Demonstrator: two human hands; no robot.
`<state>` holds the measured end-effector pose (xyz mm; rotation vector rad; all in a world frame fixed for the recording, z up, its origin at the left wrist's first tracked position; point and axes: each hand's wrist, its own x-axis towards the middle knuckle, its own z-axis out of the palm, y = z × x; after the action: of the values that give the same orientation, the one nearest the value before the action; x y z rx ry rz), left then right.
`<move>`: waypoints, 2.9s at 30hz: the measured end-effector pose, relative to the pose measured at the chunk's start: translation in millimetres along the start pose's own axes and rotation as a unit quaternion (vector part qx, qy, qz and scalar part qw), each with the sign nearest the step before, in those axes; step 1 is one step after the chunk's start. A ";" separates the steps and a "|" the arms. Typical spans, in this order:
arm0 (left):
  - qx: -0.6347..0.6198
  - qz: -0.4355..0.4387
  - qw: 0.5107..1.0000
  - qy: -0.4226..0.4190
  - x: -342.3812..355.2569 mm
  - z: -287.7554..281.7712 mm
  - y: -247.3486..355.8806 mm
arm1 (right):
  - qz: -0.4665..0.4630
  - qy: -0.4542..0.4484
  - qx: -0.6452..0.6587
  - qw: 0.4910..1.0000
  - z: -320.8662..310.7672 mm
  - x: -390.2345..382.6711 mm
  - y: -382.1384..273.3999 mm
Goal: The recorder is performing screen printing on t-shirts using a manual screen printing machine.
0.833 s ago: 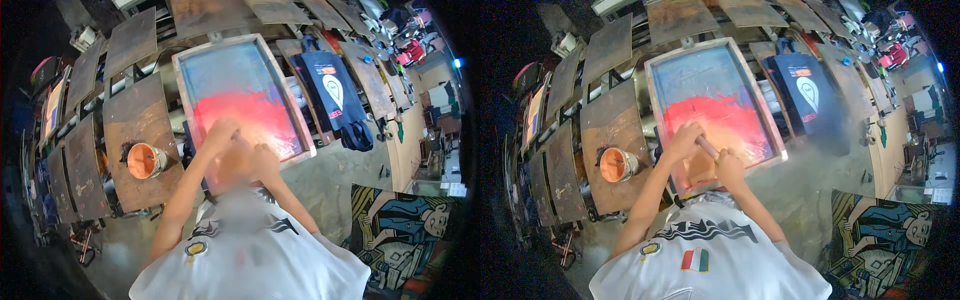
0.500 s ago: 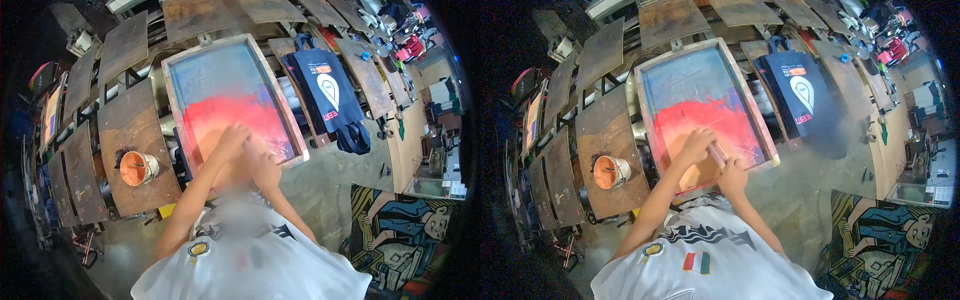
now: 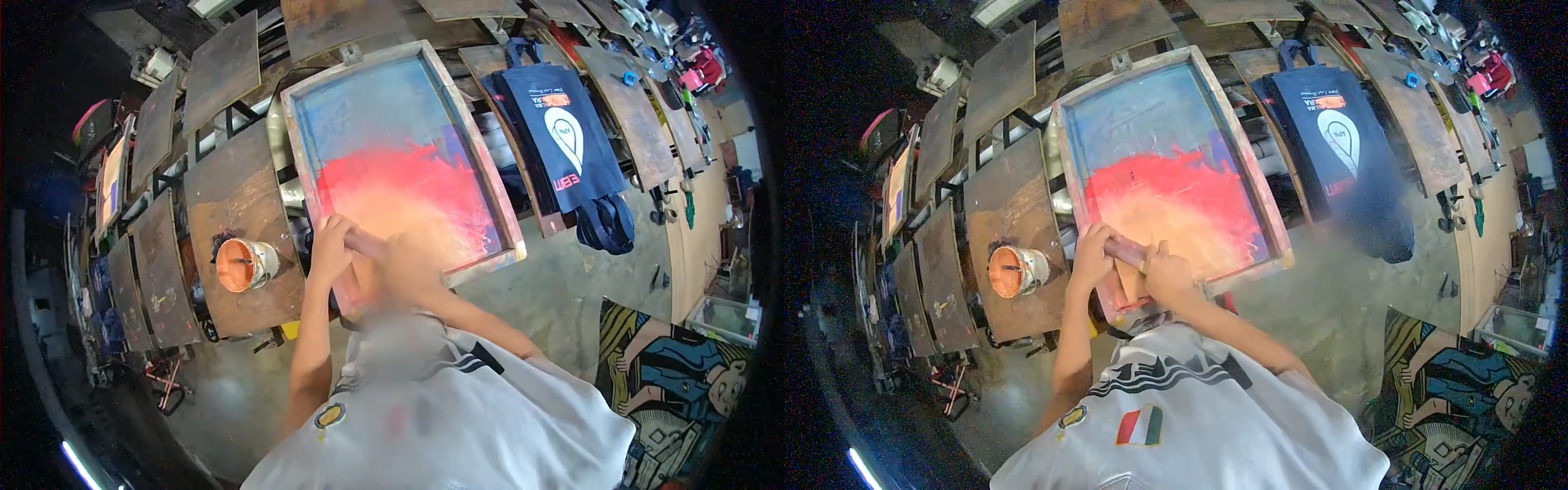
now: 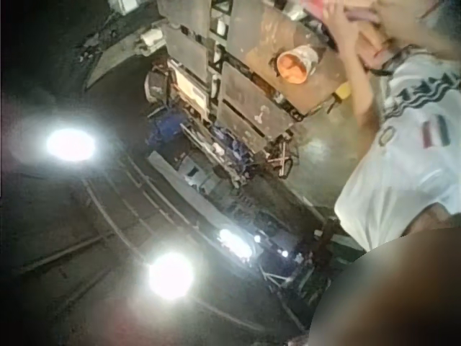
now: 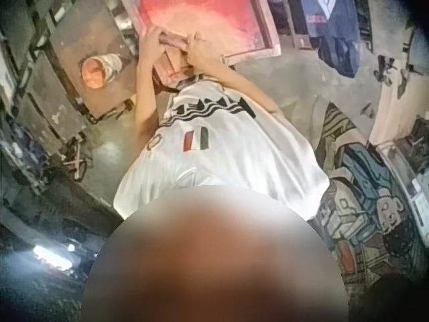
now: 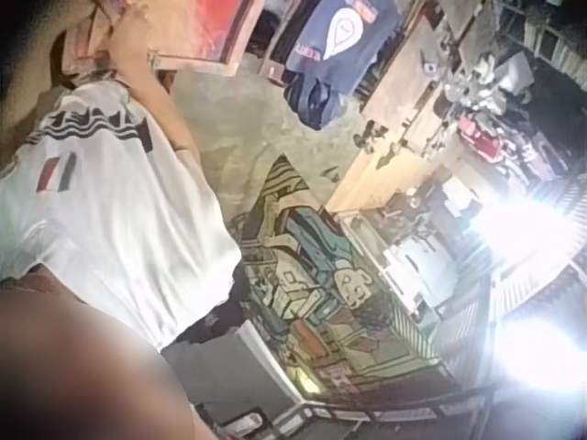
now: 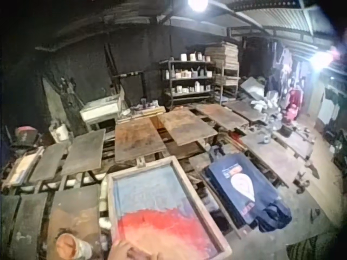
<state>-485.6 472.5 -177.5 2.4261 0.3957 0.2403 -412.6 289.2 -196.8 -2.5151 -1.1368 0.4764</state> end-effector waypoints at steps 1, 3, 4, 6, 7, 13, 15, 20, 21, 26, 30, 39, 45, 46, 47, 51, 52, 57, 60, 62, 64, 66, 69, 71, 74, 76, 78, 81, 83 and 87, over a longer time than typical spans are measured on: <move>0.002 0.004 1.000 0.003 4.2 2.7 1.4 | -0.001 0.005 -0.001 1.000 -4.9 7.1 8.1; -0.009 0.010 1.000 -0.026 27.0 8.9 3.1 | -0.039 -0.012 0.018 0.999 -13.9 17.8 31.8; -0.009 0.012 1.000 -0.021 40.3 8.0 11.6 | -0.042 -0.009 0.014 0.999 -22.5 15.4 40.1; 0.044 0.098 0.990 -0.090 68.2 16.5 34.5 | 0.034 -0.007 0.024 0.999 -44.1 5.5 57.9; 0.044 0.126 0.986 -0.103 78.0 24.5 44.1 | 0.030 -0.006 0.022 0.999 -60.9 -2.6 58.1; 0.050 0.186 0.967 -0.169 104.6 74.1 88.6 | 0.186 0.041 0.024 0.981 -57.5 -43.4 80.1; 0.076 0.184 0.962 -0.187 98.5 73.3 85.1 | 0.199 0.075 0.029 0.977 -46.0 -46.2 65.0; 0.062 0.124 0.982 -0.127 65.7 40.3 32.6 | 0.146 0.013 0.016 0.989 -14.2 -24.1 31.6; 0.062 0.116 0.983 -0.127 56.2 28.6 25.6 | 0.107 0.008 -0.011 0.994 -0.6 -17.0 26.2; 0.013 0.013 1.000 -0.021 9.6 -12.3 -2.1 | -0.007 -0.013 -0.020 1.000 35.0 9.6 3.5; 0.032 -0.009 0.999 0.035 -13.6 -11.8 -10.5 | -0.052 -0.054 -0.034 0.997 29.3 15.9 -3.1; 0.026 0.108 0.994 -0.025 54.8 26.3 21.1 | 0.099 -0.074 0.012 0.992 -73.2 -2.4 30.9; -0.021 0.256 0.964 -0.064 85.5 88.9 90.3 | 0.271 0.068 -0.006 0.960 -77.5 -63.4 61.0; -0.019 0.269 0.962 -0.052 84.4 94.7 92.4 | 0.277 0.067 -0.005 0.959 -72.4 -62.9 63.9; -0.020 0.269 0.961 -0.057 83.5 94.4 87.4 | 0.230 0.095 -0.016 0.968 -60.4 -58.7 66.7; 0.021 0.210 0.976 -0.058 68.4 69.9 45.3 | 0.131 0.125 -0.075 0.981 17.7 -37.3 69.2; 0.011 0.182 0.982 -0.049 60.0 60.6 39.9 | 0.133 0.121 -0.071 0.981 22.3 -35.3 63.5; 0.047 0.110 0.993 -0.021 31.1 25.1 13.7 | 0.067 0.049 -0.042 0.996 33.0 -12.0 27.2; 0.056 0.082 0.995 -0.015 20.7 11.6 -0.7 | 0.019 0.014 -0.031 0.999 28.2 0.4 15.0; 0.054 0.076 0.996 -0.011 22.1 10.3 -1.6 | 0.007 -0.004 -0.020 1.000 17.6 6.3 23.9; 0.057 0.077 0.995 -0.032 34.9 12.0 4.1 | -0.015 -0.025 -0.013 0.999 -5.3 10.6 31.7; 0.052 0.104 0.992 -0.041 53.8 17.0 17.1 | 0.037 -0.034 0.012 0.999 -43.6 4.8 40.4; 0.060 0.146 0.986 -0.062 76.2 31.5 52.4 | 0.129 0.006 0.009 0.992 -62.0 -8.5 54.4; 0.073 0.158 0.982 -0.070 79.2 39.6 62.0 | 0.124 0.018 0.011 0.992 -63.3 -17.3 63.0; 0.086 0.168 0.980 -0.059 60.9 48.6 61.1 | 0.089 0.085 -0.032 0.992 -39.9 -30.2 64.8; 0.040 0.121 0.992 -0.025 28.8 46.6 43.3 | 0.050 0.136 -0.078 0.986 -23.3 -32.6 54.6; 0.044 0.075 0.996 0.000 -5.4 42.4 28.9 | 0.055 0.086 -0.085 0.991 -13.9 -34.9 35.6; 0.052 -0.001 0.999 0.018 -37.7 26.3 39.4 | 0.018 0.080 -0.064 0.995 -8.3 -31.1 28.9; 0.056 -0.012 0.998 0.030 -49.2 23.3 41.8 | -0.005 0.046 -0.075 0.996 -4.7 -30.1 24.1; 0.049 -0.018 0.997 0.050 -55.7 16.1 46.4 | -0.081 0.031 -0.121 0.989 -2.7 -21.6 35.0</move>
<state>-523.2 409.9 -164.1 2.5079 0.5053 0.3353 -402.2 250.4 -206.0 -2.5879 -1.4366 0.2264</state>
